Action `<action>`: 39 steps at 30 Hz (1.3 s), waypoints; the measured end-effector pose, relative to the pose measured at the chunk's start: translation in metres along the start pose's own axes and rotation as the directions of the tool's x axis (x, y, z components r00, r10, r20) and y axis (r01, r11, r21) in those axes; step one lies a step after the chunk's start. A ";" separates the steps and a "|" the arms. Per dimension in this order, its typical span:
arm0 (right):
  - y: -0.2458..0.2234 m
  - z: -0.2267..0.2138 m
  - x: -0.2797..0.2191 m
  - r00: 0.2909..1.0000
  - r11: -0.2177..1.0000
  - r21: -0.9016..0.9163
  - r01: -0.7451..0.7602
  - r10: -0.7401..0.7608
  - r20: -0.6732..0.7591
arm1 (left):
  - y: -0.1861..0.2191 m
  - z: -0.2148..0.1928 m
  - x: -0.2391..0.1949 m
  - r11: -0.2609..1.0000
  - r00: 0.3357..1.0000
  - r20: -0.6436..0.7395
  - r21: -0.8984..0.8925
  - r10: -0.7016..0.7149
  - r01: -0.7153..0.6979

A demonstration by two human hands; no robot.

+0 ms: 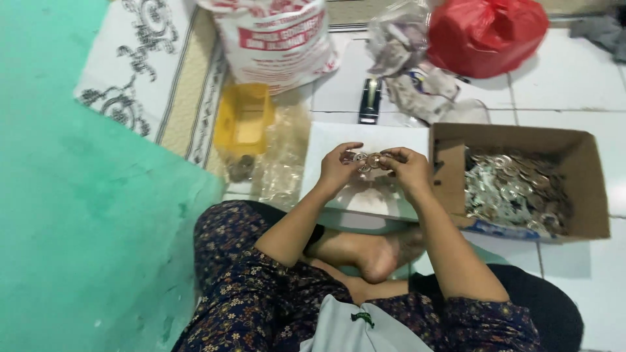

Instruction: A person sitting on the floor is picking up small metal rings from a cardboard box and placing them into a small plastic bag, likely for packaging or counting.

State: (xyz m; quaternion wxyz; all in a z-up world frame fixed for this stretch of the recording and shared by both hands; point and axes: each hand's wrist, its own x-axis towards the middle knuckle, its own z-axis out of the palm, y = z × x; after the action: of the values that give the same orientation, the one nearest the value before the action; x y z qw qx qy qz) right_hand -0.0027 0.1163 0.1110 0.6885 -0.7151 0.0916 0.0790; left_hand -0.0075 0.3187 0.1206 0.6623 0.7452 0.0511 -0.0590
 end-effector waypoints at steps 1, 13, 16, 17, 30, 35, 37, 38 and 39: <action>0.009 0.007 0.007 1.000 1.000 -0.005 0.001 -0.001 0.015 | 0.000 -0.006 -0.003 1.000 1.000 -0.016 -0.003 -0.002 0.001; 0.041 0.014 0.029 0.936 0.715 -0.656 0.240 -0.350 -0.039 | -0.020 -0.027 -0.002 0.823 0.924 -0.257 0.560 0.282 -0.096; 0.041 -0.007 0.030 0.947 0.784 -0.584 0.209 -0.312 -0.080 | -0.029 -0.022 0.009 0.834 0.916 -0.254 0.535 0.311 -0.135; 0.042 -0.019 0.030 0.954 0.793 -0.575 0.202 -0.293 -0.069 | -0.029 -0.016 0.011 0.842 0.915 -0.237 0.512 0.327 -0.168; 0.033 -0.237 -0.037 0.935 0.706 -0.694 -0.144 -0.133 -0.330 | 0.009 0.191 0.011 0.807 0.870 0.351 0.363 0.345 -0.466; 0.090 -0.285 -0.042 0.910 0.611 -0.736 -0.291 -0.061 -0.410 | 0.001 0.266 0.002 0.815 0.787 0.572 0.327 0.232 -0.478; 0.083 -0.279 -0.049 0.902 0.600 -0.723 -0.342 -0.007 -0.432 | -0.034 0.297 0.014 0.798 0.758 0.614 0.335 0.219 -0.502; 0.072 -0.273 -0.054 0.920 0.570 -0.751 -0.334 0.021 -0.392 | -0.057 0.311 0.022 0.715 0.742 0.648 0.436 0.172 -0.546; 0.060 -0.266 -0.058 0.935 0.540 -0.778 -0.320 0.050 -0.350 | -0.079 0.325 0.031 0.617 0.730 0.672 0.525 0.123 -0.587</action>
State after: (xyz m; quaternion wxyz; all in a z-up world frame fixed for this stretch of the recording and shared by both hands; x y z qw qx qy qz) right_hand -0.0764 -0.1502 0.0768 0.2400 -0.9424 0.2182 0.0816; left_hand 0.0043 0.0054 0.0012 0.3023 0.8786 -0.3352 -0.1559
